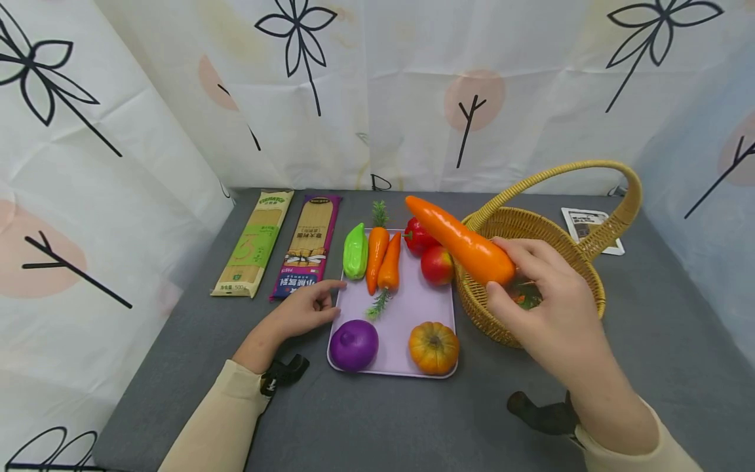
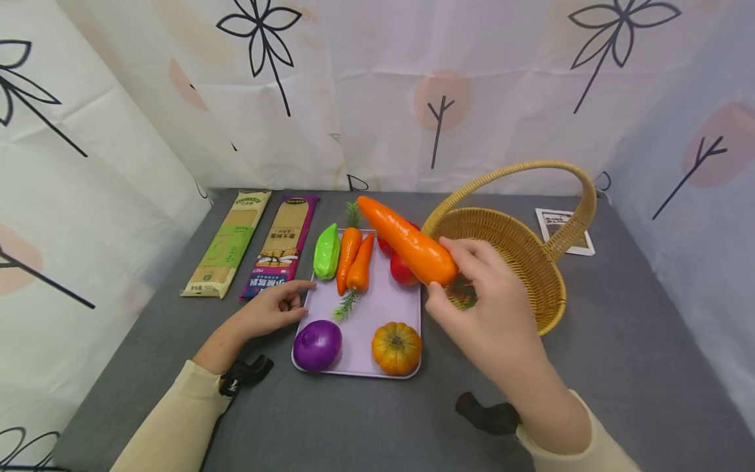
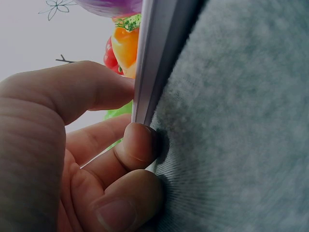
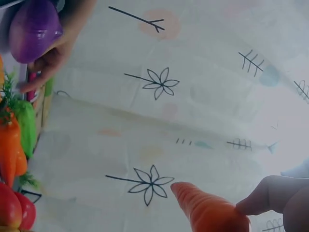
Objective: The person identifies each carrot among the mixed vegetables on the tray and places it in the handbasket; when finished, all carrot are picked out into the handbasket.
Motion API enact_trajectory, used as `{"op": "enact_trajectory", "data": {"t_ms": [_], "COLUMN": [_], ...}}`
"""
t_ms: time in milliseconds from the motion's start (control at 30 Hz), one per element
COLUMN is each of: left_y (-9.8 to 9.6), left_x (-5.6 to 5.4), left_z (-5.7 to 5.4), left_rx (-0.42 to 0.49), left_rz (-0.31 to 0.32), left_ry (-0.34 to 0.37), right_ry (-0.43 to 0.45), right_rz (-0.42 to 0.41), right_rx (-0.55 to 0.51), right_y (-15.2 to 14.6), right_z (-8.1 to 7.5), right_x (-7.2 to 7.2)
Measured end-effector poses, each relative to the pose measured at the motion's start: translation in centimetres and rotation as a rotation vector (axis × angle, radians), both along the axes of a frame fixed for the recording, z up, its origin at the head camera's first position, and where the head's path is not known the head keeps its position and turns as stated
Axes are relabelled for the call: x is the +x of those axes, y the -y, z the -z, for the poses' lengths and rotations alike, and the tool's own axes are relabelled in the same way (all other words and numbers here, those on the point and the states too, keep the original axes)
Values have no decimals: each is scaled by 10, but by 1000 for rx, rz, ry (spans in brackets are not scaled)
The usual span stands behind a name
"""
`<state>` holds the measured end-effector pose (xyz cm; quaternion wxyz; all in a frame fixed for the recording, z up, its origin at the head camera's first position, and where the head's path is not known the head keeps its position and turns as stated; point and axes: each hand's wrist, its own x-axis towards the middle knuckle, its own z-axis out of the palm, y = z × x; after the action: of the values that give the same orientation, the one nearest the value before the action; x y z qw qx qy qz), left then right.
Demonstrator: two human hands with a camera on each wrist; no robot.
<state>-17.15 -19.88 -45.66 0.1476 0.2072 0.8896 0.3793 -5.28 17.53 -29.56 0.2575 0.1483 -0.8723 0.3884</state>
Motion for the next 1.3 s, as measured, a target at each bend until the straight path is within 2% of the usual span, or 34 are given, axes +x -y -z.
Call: {"op": "enact_trajectory", "data": {"t_ms": [267,567,700,833,967,1300], "left_y": [0,0,-1,-1,0,0], "left_x": [0,0,0,0,0,0], "left_z": [1,0,0,0,0,1], "left_rx": [1,-14,-9,-12,-13,-6], "left_rz": [6,4,5,4,4,5], "left_ry": [-3,-15,-12,-9,-14,-18], "right_ry": [18,55,83,65,53,138], "right_rz": [33,101,75,46,37,7], "right_rx": [-55,-9,4,37,43,-23], "right_y": [-20,-47,-62,-80,-95,-132], "right_z": [-12,-20,-22,-18,-14,-7], "right_x": [10,18,20,20,19,3]}}
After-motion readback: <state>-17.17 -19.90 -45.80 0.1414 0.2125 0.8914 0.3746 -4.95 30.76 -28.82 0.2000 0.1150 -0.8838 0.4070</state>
